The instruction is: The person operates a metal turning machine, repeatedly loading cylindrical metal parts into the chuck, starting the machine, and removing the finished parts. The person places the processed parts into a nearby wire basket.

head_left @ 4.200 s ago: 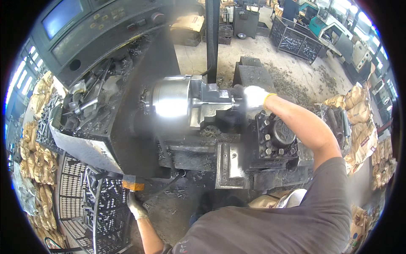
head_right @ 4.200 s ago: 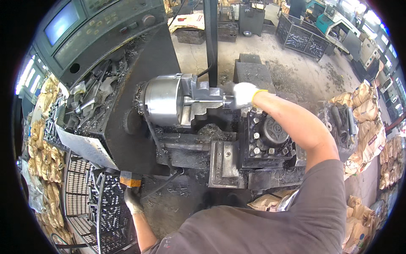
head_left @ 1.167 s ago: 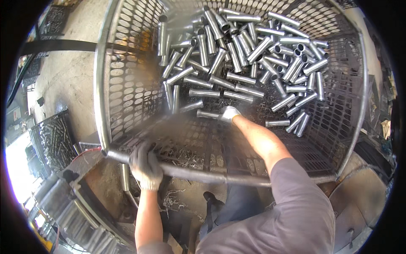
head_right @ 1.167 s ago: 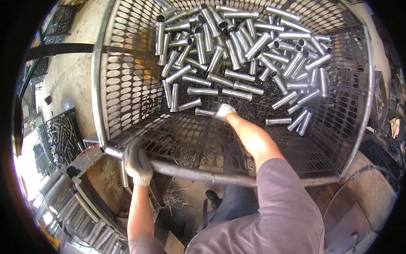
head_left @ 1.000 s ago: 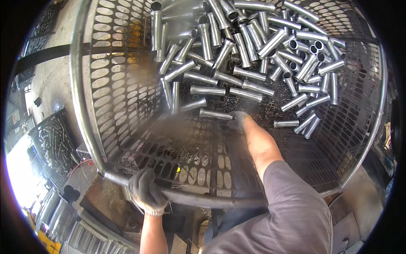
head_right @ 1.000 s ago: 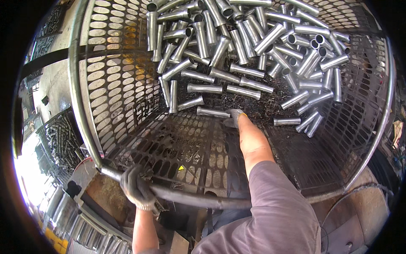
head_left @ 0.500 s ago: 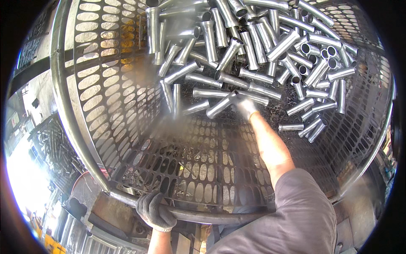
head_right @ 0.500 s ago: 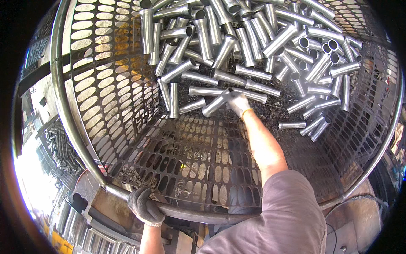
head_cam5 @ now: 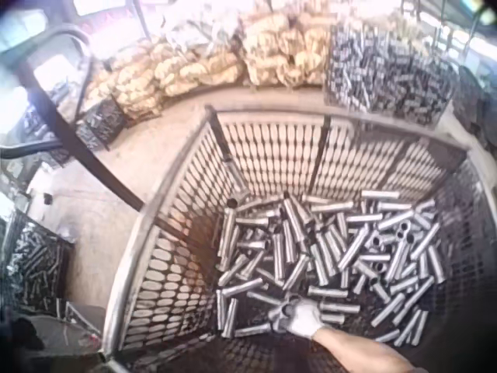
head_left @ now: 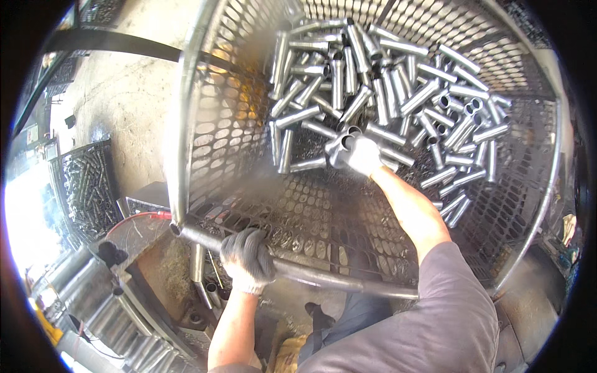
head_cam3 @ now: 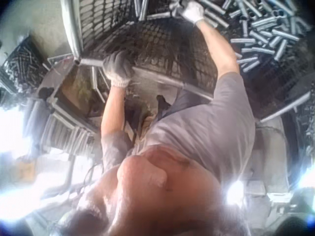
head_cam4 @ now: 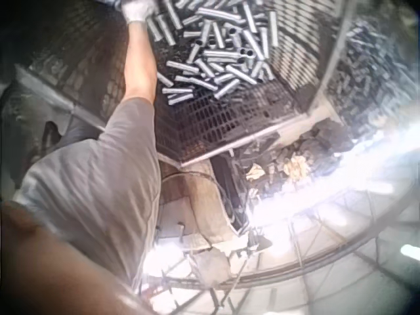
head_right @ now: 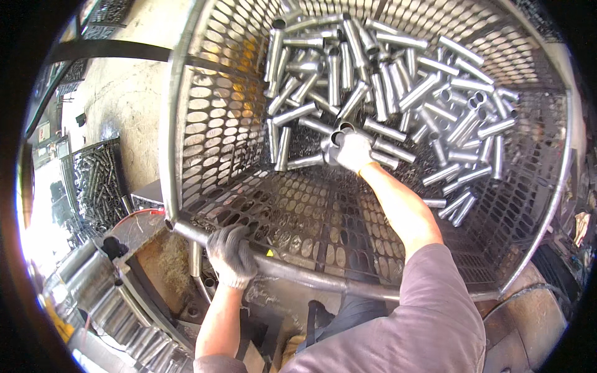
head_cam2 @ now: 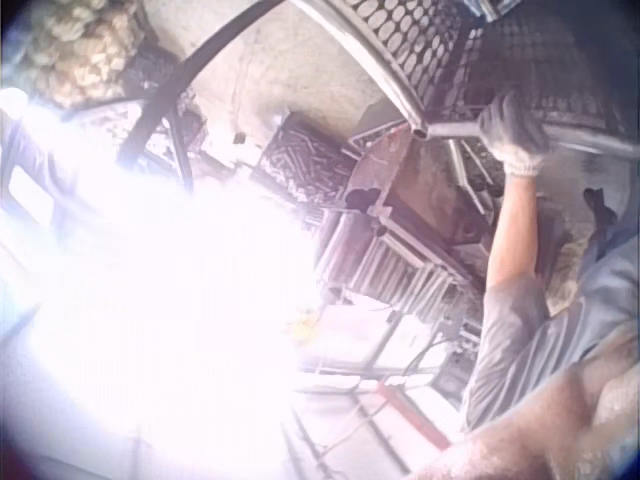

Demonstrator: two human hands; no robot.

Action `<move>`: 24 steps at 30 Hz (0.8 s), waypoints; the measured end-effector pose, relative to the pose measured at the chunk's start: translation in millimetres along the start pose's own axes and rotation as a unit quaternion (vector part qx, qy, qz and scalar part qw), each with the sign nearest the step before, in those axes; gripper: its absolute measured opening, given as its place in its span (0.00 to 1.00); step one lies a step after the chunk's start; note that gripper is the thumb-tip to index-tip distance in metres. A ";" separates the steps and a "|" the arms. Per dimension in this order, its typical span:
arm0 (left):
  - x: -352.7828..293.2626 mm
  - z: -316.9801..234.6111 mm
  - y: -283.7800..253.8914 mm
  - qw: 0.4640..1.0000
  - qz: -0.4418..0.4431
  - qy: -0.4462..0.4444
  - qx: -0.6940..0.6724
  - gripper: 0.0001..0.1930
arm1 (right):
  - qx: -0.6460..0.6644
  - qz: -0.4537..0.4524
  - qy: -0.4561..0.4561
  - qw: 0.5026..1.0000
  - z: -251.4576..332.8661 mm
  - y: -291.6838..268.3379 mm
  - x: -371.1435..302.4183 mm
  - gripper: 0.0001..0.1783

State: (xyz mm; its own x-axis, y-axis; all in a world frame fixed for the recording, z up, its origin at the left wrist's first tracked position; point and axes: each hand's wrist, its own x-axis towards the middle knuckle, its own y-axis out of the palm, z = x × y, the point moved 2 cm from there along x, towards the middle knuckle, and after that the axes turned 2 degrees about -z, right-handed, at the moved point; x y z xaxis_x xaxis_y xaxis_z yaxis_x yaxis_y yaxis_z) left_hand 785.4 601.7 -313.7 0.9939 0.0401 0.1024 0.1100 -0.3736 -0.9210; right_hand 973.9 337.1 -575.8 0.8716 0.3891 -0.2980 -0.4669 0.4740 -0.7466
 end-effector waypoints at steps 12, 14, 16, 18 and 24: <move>-135.2 -117.8 -144.6 0.957 -0.126 -0.043 -0.258 0.45 | 0.013 -0.066 -0.461 0.885 342.8 -283.0 -371.6 0.12; -212.4 -122.1 -212.3 0.953 -0.125 0.018 -0.276 0.43 | 0.034 -0.036 -0.535 0.844 403.8 -261.1 -446.2 0.12; -327.9 -117.5 -258.4 0.962 -0.084 -0.059 -0.252 0.38 | 0.060 0.027 -0.595 0.801 456.0 -218.1 -522.3 0.11; -443.3 -107.3 -284.4 0.922 0.039 -0.242 -0.301 0.37 | 0.056 0.092 -0.640 0.761 492.7 -158.5 -589.8 0.11; -778.5 -130.1 -315.6 0.766 -0.161 -0.549 -0.295 0.35 | 0.074 0.362 -0.601 0.709 611.8 -5.4 -756.7 0.14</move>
State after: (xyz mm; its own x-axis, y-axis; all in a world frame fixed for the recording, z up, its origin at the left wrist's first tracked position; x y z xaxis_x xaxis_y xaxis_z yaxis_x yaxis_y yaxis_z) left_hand -23.3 567.9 -53.8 0.3541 0.8515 -0.3867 0.6514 -0.5212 -0.5514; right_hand 225.6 523.3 17.6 -0.3200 0.9223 0.2167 -0.8147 -0.1511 -0.5599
